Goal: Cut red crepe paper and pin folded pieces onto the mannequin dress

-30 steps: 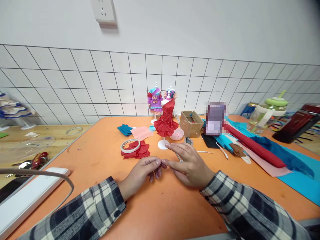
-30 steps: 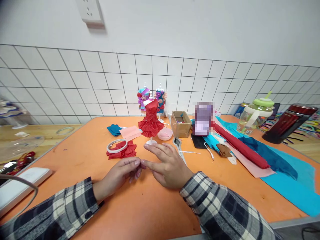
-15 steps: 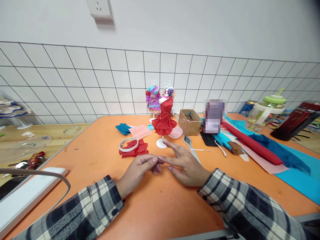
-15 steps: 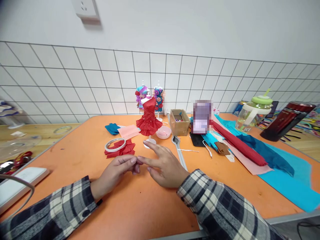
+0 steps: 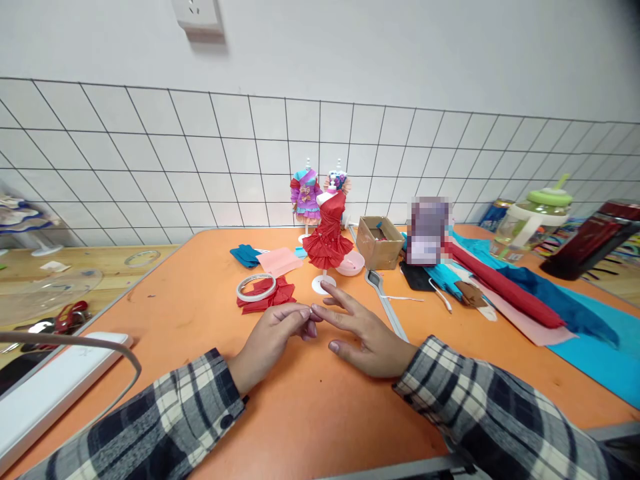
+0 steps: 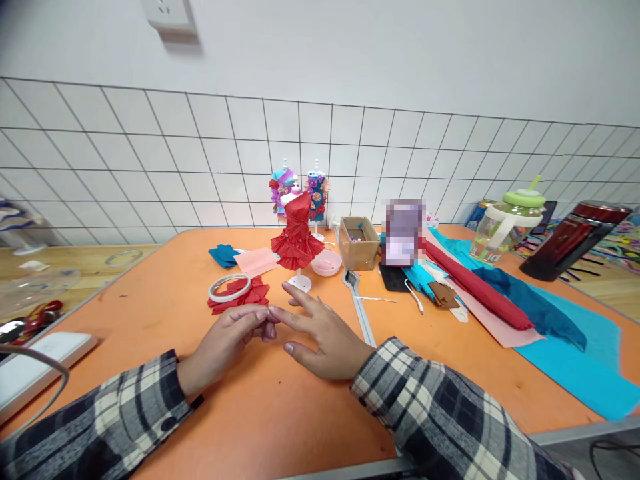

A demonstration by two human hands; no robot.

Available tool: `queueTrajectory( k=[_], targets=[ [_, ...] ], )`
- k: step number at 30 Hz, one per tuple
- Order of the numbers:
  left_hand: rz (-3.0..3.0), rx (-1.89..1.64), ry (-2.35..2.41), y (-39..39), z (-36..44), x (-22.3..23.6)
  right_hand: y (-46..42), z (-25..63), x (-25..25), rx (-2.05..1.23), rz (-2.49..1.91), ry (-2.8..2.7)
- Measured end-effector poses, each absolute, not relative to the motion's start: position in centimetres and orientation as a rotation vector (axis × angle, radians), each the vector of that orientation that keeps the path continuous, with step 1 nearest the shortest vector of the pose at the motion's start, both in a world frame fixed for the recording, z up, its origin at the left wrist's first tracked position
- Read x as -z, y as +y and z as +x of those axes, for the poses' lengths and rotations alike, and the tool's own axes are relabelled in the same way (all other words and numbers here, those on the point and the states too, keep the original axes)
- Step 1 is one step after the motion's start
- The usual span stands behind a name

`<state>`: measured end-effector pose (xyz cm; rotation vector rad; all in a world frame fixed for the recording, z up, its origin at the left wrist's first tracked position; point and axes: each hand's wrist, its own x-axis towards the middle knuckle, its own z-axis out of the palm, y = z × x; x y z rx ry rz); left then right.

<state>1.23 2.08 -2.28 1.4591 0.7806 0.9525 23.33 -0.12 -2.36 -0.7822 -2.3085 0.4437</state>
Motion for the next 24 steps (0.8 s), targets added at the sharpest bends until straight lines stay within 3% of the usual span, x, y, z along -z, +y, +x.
queueTrajectory(
  k=[5,13,24],
  targets=[
    [1.350,-1.135,0.710,1.9,1.8,2.0,-0.3,22.8,2.7,-0.565,-0.847,-2.380],
    [1.112,-1.139,0.577,1.3,2.5,1.8,-0.8,22.1,2.5,-0.584,-0.899,-2.418],
    [1.276,-1.165,0.738,1.8,1.9,1.6,-0.4,22.4,2.6,-0.523,-1.002,-2.006]
  ],
)
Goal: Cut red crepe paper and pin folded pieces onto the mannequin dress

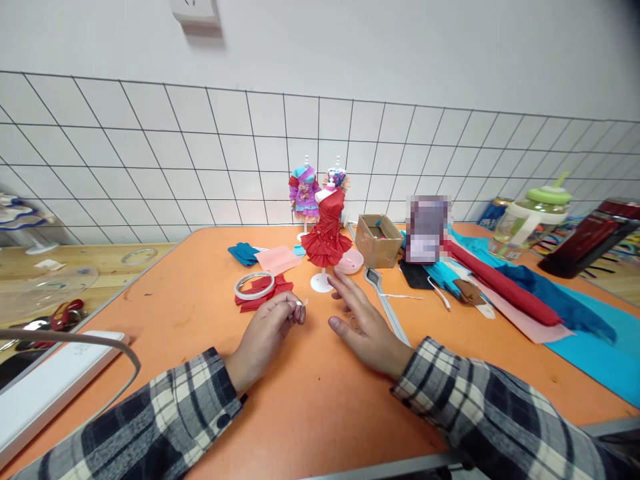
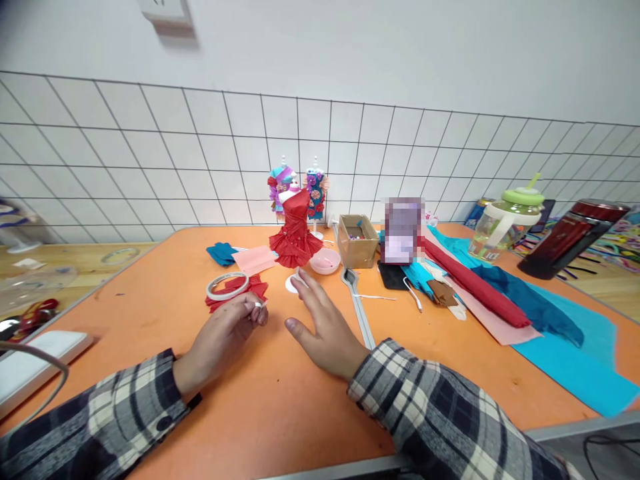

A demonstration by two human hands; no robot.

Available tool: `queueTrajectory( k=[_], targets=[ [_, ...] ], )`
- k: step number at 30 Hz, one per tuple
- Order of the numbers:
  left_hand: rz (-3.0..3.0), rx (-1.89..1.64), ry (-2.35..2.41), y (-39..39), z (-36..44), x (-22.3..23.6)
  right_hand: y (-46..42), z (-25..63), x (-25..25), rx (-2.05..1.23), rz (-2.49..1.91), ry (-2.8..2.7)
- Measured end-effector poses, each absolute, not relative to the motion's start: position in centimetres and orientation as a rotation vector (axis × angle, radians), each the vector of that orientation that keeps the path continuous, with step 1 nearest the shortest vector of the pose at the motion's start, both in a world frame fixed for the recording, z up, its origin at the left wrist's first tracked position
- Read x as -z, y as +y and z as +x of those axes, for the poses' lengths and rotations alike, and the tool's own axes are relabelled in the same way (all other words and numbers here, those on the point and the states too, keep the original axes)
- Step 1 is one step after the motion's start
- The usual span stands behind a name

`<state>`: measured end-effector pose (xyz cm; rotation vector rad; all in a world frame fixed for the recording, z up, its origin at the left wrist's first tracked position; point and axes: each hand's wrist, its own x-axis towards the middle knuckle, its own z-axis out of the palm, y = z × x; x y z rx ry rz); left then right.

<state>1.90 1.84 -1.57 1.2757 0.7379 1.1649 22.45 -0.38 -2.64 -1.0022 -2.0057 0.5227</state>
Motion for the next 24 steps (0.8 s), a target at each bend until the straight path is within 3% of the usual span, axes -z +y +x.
queueTrajectory(
  k=[9,24],
  targets=[
    [1.660,-0.841,0.872,1.4,2.2,1.7,-0.5,21.7,1.9,-0.509,-1.025,-1.924],
    [1.716,-0.687,0.997,1.2,2.9,0.9,-0.6,21.7,1.4,-0.293,-1.127,-2.196]
  ],
)
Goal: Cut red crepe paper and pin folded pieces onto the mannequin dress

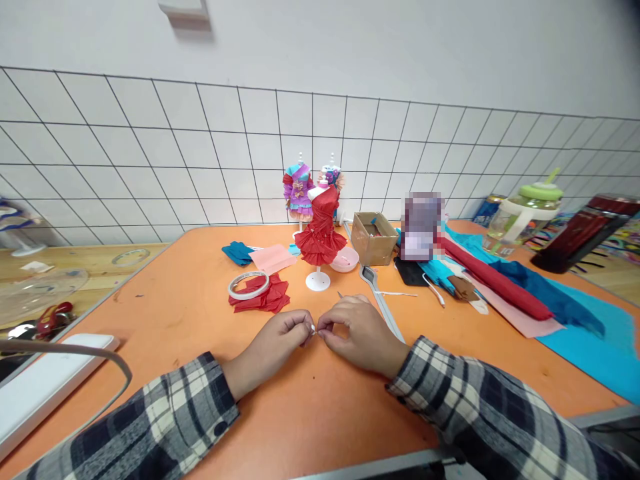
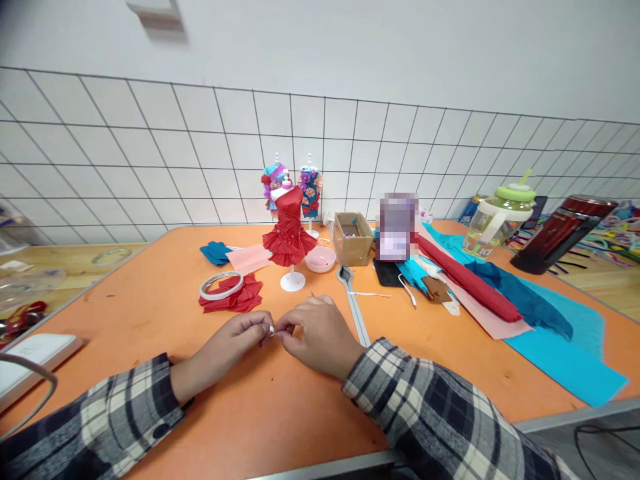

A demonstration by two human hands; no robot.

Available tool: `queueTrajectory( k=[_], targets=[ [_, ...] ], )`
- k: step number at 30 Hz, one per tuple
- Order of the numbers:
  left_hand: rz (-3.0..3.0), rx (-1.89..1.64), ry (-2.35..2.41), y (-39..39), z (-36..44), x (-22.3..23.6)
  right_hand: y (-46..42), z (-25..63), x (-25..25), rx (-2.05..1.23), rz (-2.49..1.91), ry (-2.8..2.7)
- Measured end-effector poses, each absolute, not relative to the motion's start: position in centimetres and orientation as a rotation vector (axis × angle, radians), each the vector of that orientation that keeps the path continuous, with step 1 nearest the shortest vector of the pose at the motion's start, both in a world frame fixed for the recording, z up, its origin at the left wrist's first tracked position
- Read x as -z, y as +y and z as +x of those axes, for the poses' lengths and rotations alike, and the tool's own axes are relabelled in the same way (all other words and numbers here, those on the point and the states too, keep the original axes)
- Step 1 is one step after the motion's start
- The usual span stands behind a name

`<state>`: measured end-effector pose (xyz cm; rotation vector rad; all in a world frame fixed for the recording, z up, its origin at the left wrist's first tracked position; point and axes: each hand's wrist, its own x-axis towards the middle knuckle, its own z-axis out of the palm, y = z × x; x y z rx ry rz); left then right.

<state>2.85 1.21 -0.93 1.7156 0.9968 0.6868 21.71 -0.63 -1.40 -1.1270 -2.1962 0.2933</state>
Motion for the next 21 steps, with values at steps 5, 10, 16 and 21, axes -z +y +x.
queueTrajectory(
  k=[5,10,16,21],
  targets=[
    [1.726,-0.692,1.091,2.0,2.4,1.9,-0.5,21.6,1.6,-0.399,-1.177,-2.158],
    [1.577,-0.862,1.154,3.3,1.5,2.6,-0.1,22.2,1.5,-0.434,-1.237,-2.117],
    [1.063,-1.148,1.076,3.7,1.6,1.9,0.1,22.3,1.3,-0.437,-1.262,-2.118],
    [1.124,-1.255,1.015,3.5,1.1,1.4,0.2,22.4,1.5,-0.416,-1.245,-2.099]
  ],
)
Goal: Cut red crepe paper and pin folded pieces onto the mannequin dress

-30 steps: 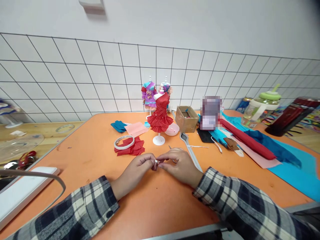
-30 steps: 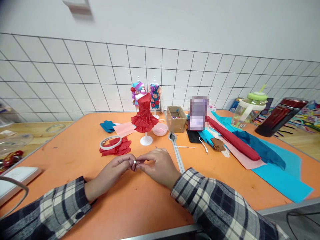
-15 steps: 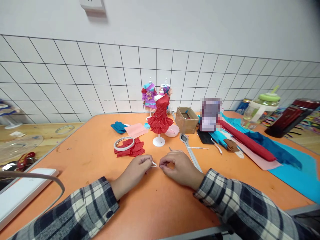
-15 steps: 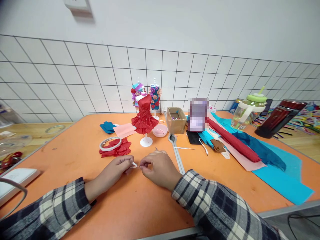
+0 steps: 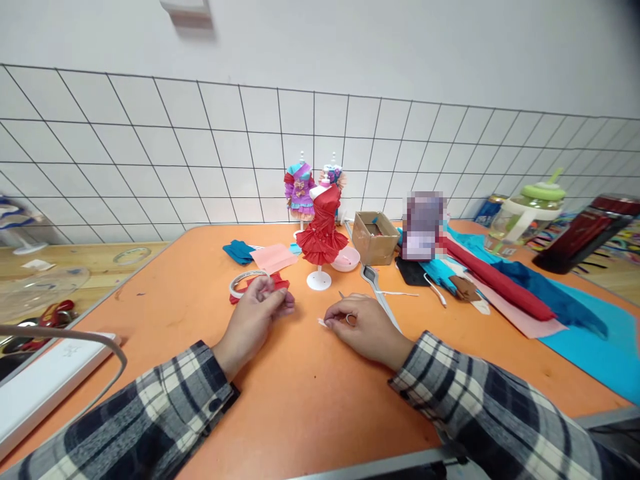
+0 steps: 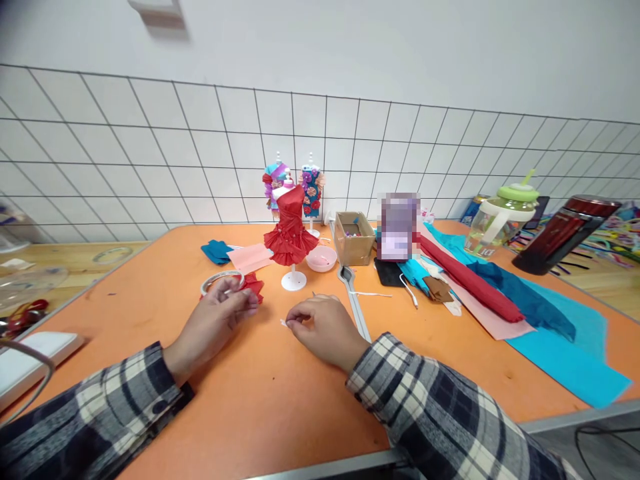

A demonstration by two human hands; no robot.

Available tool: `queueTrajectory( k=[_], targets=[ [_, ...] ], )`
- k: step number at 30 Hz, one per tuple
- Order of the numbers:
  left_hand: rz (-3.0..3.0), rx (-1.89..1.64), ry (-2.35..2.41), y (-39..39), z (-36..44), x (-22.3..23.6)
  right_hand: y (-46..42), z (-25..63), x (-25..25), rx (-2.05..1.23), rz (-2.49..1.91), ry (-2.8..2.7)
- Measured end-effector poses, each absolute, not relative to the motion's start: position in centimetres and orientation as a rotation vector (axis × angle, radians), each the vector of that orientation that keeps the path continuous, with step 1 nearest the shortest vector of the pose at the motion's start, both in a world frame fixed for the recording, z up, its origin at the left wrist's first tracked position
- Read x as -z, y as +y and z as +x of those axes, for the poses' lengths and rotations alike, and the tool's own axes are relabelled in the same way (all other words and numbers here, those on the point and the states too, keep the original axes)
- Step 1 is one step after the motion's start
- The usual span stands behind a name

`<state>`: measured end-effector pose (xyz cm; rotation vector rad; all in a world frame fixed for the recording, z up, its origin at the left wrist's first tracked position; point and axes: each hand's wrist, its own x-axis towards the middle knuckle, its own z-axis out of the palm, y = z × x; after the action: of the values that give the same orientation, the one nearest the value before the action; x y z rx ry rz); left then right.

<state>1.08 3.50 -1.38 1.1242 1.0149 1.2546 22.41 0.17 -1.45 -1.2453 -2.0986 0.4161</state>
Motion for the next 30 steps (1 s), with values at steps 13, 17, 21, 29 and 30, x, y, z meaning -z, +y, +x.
queueTrajectory(
  k=[13,17,21,29,30],
  targets=[
    [1.807,-0.798,1.034,1.5,2.7,1.8,0.0,22.6,1.4,-0.466,-1.171,-2.099],
    [1.943,-0.747,1.144,1.6,2.5,1.2,0.2,22.8,1.3,-0.389,-1.199,-2.121],
    [2.059,-0.684,1.211,1.7,2.4,1.3,0.2,23.1,1.4,-0.296,-1.204,-2.163],
    [2.317,-0.500,1.125,1.5,2.1,1.1,-0.2,23.2,0.5,-0.142,-1.359,-2.361],
    [2.299,-0.498,1.123,1.5,2.1,1.1,-0.3,23.2,0.4,-0.155,-1.379,-2.368]
  ],
)
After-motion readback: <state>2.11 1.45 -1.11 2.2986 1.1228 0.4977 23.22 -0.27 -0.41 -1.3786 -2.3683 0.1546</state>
